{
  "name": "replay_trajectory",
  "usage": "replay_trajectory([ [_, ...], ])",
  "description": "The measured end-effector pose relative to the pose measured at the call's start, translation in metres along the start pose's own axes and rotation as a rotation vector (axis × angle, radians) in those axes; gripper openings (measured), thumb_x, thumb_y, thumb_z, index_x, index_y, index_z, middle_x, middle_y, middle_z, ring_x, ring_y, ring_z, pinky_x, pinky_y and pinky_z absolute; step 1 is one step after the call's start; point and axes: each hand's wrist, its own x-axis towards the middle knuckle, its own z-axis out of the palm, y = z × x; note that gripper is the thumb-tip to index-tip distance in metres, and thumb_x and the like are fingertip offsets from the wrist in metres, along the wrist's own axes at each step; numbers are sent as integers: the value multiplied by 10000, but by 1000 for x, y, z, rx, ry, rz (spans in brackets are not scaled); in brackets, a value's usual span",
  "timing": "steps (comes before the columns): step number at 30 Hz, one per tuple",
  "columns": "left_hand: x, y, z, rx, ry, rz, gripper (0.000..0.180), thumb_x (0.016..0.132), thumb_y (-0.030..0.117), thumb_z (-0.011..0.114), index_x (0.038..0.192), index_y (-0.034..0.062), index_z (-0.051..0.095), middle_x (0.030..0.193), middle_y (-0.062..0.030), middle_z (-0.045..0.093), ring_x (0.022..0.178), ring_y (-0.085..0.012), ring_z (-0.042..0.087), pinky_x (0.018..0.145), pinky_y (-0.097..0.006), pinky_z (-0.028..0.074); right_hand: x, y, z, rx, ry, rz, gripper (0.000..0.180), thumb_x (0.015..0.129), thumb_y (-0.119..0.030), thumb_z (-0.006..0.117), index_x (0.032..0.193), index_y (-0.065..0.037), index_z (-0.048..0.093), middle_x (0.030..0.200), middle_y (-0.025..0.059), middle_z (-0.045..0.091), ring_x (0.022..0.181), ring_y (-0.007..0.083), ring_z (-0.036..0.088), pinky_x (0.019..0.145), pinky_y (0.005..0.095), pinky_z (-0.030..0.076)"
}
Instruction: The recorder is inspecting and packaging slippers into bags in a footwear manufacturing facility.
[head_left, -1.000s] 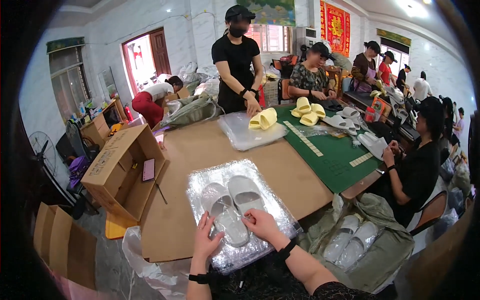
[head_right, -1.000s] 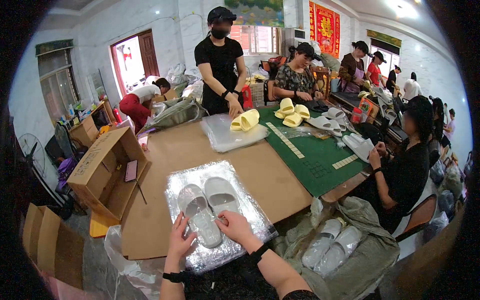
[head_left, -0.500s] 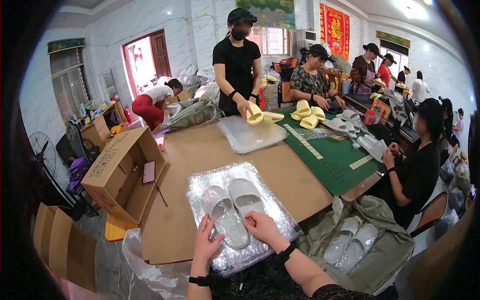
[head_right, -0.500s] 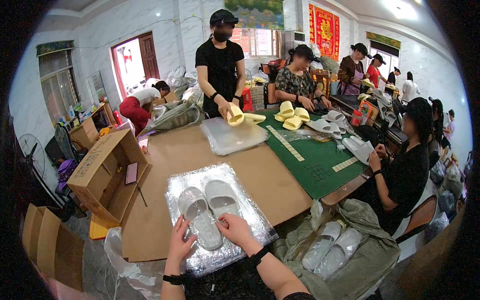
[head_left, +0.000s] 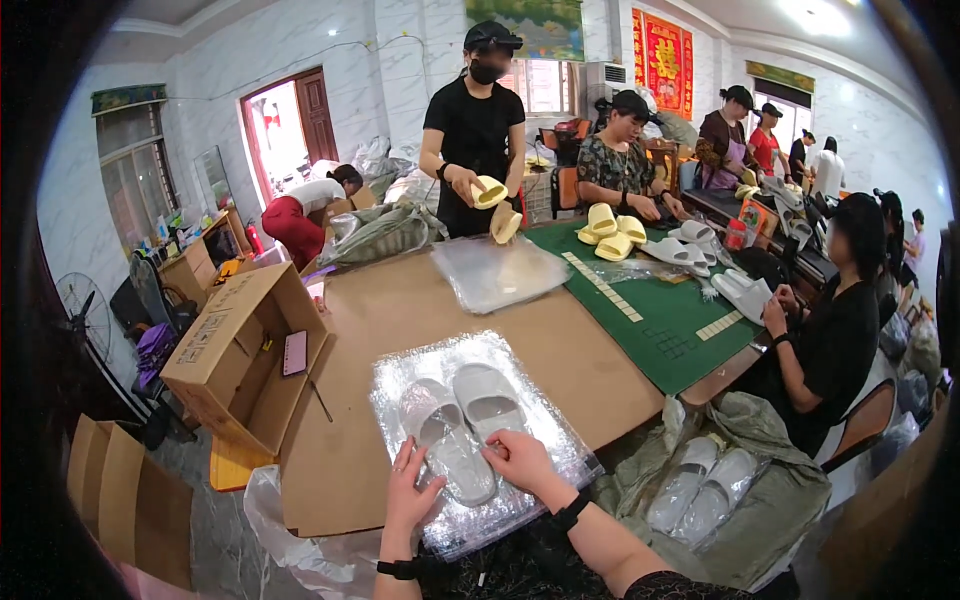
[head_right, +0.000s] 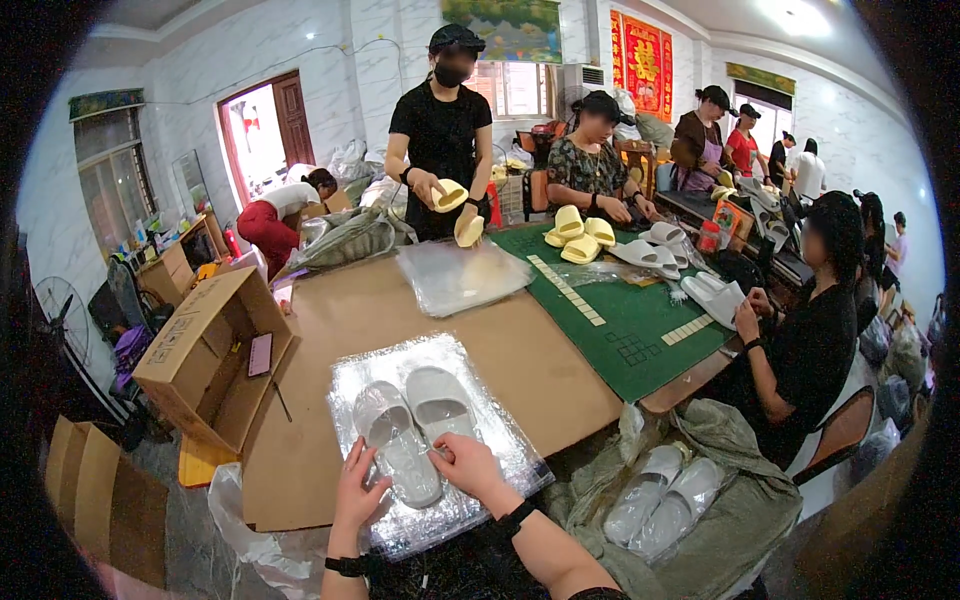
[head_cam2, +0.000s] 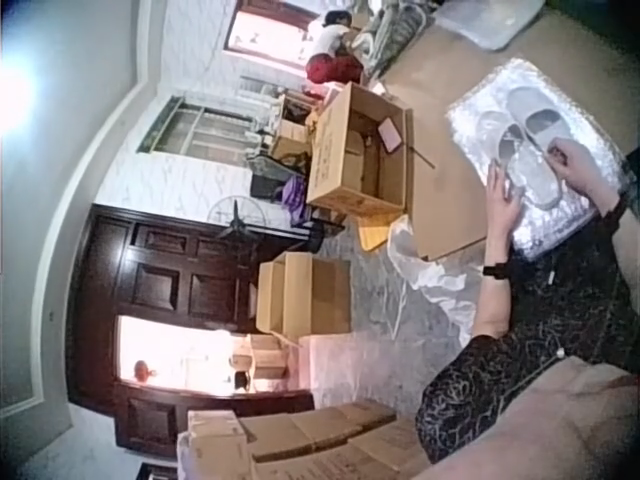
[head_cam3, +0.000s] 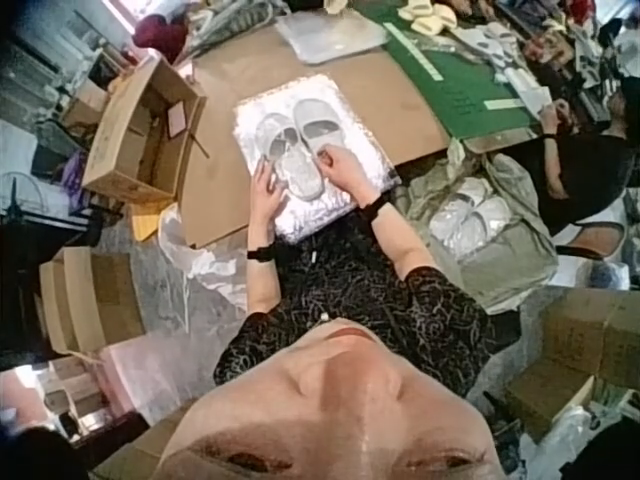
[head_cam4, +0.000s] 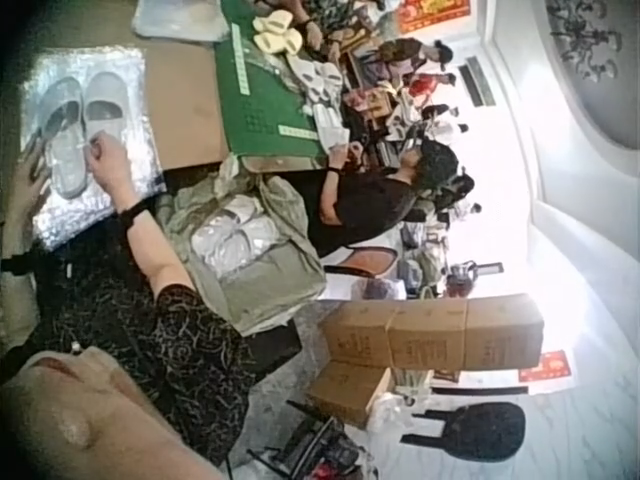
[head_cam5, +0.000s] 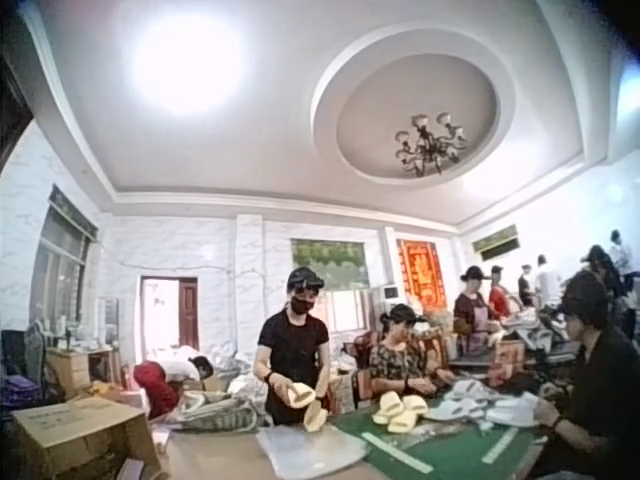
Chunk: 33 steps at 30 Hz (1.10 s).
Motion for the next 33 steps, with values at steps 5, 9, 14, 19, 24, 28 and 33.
replay_trajectory([
  [5,1,0,0,-52,-5,-18,664,752,246,809,1340,43,580,1547,-196,389,1418,-378,381,1136,-459,351,1,1,-1,-26,-3,-15,286,893,-337,686,1008,-76,670,689,82,608,698,291,622,634,411,487],
  [9,1,0,0,-31,-4,-17,660,752,241,811,1339,46,581,1542,-197,396,1417,-382,381,1136,-458,352,2,-2,-2,-20,-22,10,284,893,-337,685,1006,-76,668,691,85,609,704,292,623,636,413,487],
  [14,1,0,1,-24,7,-8,657,752,245,811,1338,56,583,1541,-196,398,1417,-385,380,1135,-461,352,1,0,-2,-25,-10,-1,280,891,-336,686,996,-77,667,696,86,610,705,291,625,635,410,487],
  [19,1,1,0,-42,5,-14,661,748,241,817,1338,55,583,1536,-199,403,1414,-393,380,1135,-461,349,2,0,-1,-11,-24,18,278,889,-332,687,1002,-79,673,711,85,622,707,289,631,647,400,498],
  [24,2,3,0,-66,5,-18,657,742,235,818,1329,47,590,1534,-201,404,1413,-393,379,1134,-465,347,1,0,-1,0,-22,29,281,893,-337,682,1014,-84,674,719,87,626,717,290,635,659,401,504],
  [28,1,3,-1,-60,-2,-36,659,739,240,819,1326,42,593,1534,-198,406,1413,-386,382,1130,-463,352,1,-3,-3,4,-40,47,289,897,-346,678,1016,-82,673,733,90,633,724,292,637,665,403,507],
  [33,0,0,0,-51,8,-26,657,734,240,816,1325,51,599,1533,-187,412,1398,-384,404,1123,-463,359,0,-2,-3,4,-18,36,289,899,-348,677,1024,-88,672,733,90,629,717,296,629,657,404,499],
])
